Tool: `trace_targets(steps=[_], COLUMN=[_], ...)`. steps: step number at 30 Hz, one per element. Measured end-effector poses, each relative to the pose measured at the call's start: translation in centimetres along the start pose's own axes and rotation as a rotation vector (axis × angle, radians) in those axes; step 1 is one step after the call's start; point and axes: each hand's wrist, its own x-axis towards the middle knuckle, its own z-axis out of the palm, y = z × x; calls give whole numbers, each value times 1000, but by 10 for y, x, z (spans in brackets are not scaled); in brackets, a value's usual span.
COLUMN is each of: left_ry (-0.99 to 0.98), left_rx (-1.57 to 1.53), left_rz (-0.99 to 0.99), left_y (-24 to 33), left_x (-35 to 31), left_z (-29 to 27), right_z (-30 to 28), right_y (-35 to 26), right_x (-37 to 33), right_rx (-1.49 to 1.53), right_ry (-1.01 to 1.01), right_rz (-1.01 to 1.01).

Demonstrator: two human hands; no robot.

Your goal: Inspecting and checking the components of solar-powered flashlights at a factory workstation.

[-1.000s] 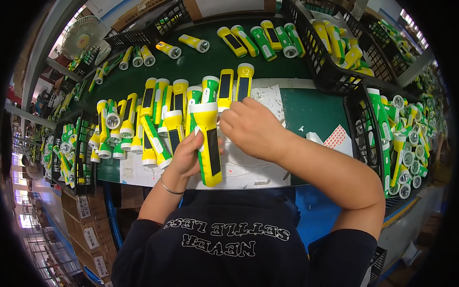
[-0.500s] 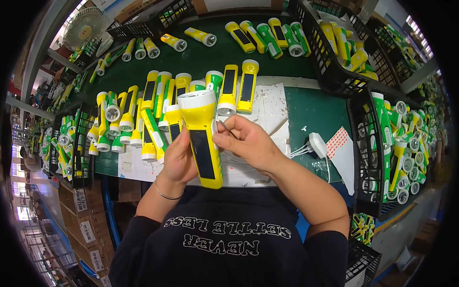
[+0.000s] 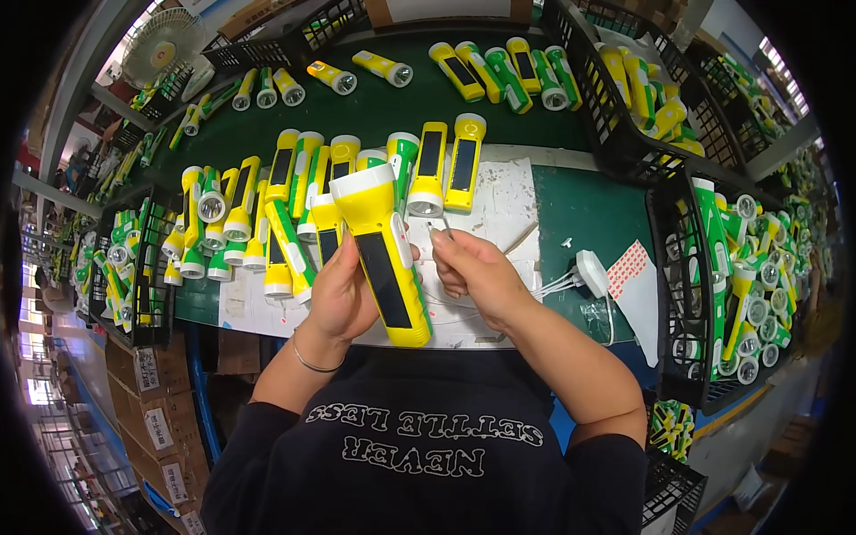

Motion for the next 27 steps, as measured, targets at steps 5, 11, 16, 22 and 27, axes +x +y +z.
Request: trace_targets(steps=[5, 11, 16, 22, 27], left_ry=[108, 176, 128, 60, 133], left_rx=[-87, -176, -118, -102, 65], left_rz=[-16, -135, -122, -64, -75], left_y=[-2, -10, -19, -17, -29], left_x=[4, 5, 18, 17, 21], left_z=[-6, -18, -12, -4, -2], right_z=[-13, -8, -1, 14, 4], right_y=[23, 29, 43, 41, 28], right_x=[-3, -20, -16, -17, -25], right_rx=[-333, -353, -412, -423, -945], right_ry=[21, -63, -80, -33, 112], right_rz=[-237, -95, 51, -88, -203])
